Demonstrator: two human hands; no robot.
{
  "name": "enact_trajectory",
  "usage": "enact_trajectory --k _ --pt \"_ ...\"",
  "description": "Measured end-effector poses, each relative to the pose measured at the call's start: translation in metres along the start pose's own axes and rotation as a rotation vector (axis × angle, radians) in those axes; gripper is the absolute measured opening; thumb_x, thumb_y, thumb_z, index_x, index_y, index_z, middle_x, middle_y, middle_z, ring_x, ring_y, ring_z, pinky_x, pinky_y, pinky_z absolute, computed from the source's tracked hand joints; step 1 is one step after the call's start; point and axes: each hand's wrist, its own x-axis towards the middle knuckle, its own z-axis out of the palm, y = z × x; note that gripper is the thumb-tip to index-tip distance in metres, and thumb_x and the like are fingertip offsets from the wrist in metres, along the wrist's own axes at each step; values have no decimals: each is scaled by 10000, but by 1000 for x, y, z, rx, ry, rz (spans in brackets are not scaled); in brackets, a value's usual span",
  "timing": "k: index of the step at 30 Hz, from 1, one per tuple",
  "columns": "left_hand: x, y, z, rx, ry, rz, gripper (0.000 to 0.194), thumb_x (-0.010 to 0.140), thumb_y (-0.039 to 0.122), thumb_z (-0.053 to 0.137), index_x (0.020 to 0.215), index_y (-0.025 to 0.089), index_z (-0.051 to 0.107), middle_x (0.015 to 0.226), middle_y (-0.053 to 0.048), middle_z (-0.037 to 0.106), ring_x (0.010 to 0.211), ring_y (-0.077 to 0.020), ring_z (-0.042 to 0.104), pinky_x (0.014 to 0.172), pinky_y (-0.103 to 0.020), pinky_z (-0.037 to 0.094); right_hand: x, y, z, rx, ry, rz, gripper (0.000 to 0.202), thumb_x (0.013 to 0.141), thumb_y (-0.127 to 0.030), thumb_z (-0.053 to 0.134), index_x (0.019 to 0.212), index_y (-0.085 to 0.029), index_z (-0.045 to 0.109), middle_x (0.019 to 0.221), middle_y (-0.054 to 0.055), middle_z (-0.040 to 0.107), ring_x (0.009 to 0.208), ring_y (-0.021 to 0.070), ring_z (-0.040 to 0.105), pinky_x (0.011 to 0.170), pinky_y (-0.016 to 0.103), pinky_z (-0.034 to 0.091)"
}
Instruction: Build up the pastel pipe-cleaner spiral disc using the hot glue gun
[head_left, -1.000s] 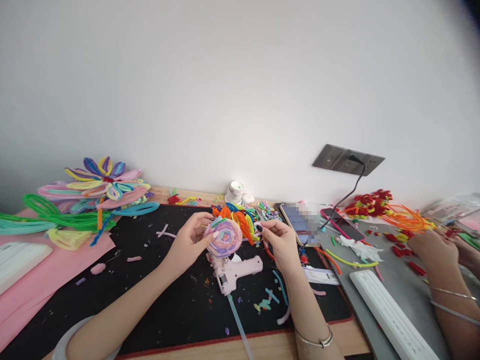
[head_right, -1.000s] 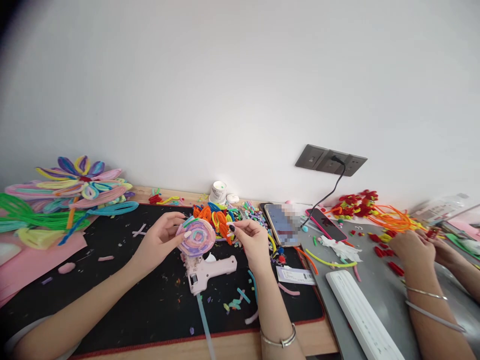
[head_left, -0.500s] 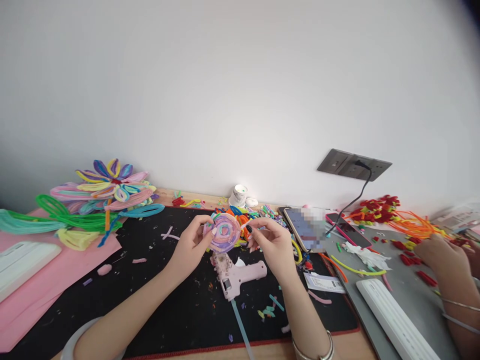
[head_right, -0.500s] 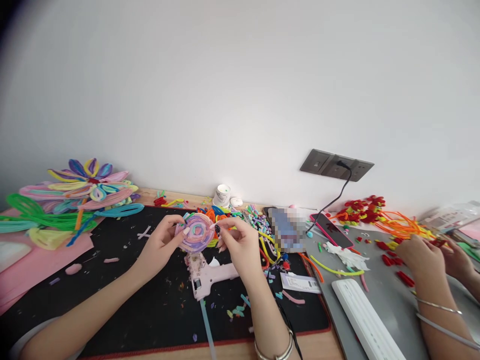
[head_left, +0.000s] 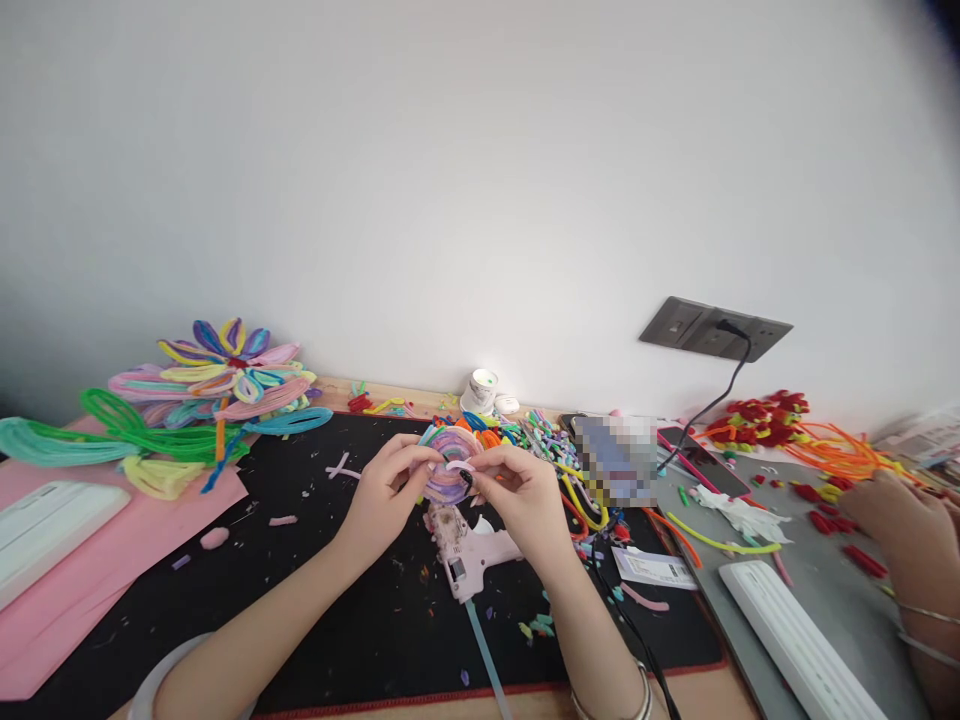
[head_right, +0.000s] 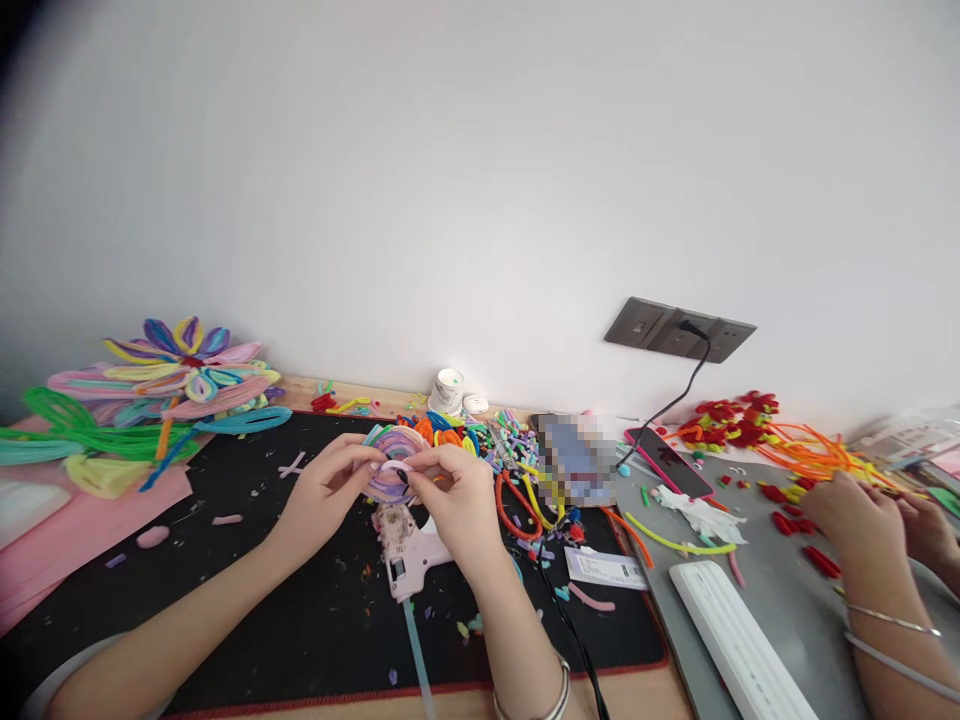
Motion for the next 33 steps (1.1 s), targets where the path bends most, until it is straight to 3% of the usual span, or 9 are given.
enact_trajectory --k 16,33 --pt "-3 -8 2 -68 -41 37 164 851 217 597 946 235 729 949 -36 576 827 -149 611 650 -230 536 -1 6 5 -191 30 -142 126 792 -136 611 836 -180 721 756 31 678 598 127 613 532 221 499" --pt "-3 -5 1 -41 -23 54 110 823 224 632 865 237 732 924 -29 596 815 -149 619 618 -220 527 -1 0 6 -340 15 -243 200 765 -31 618 843 -169 740 776 50 684 644 140 628 557 220 510"
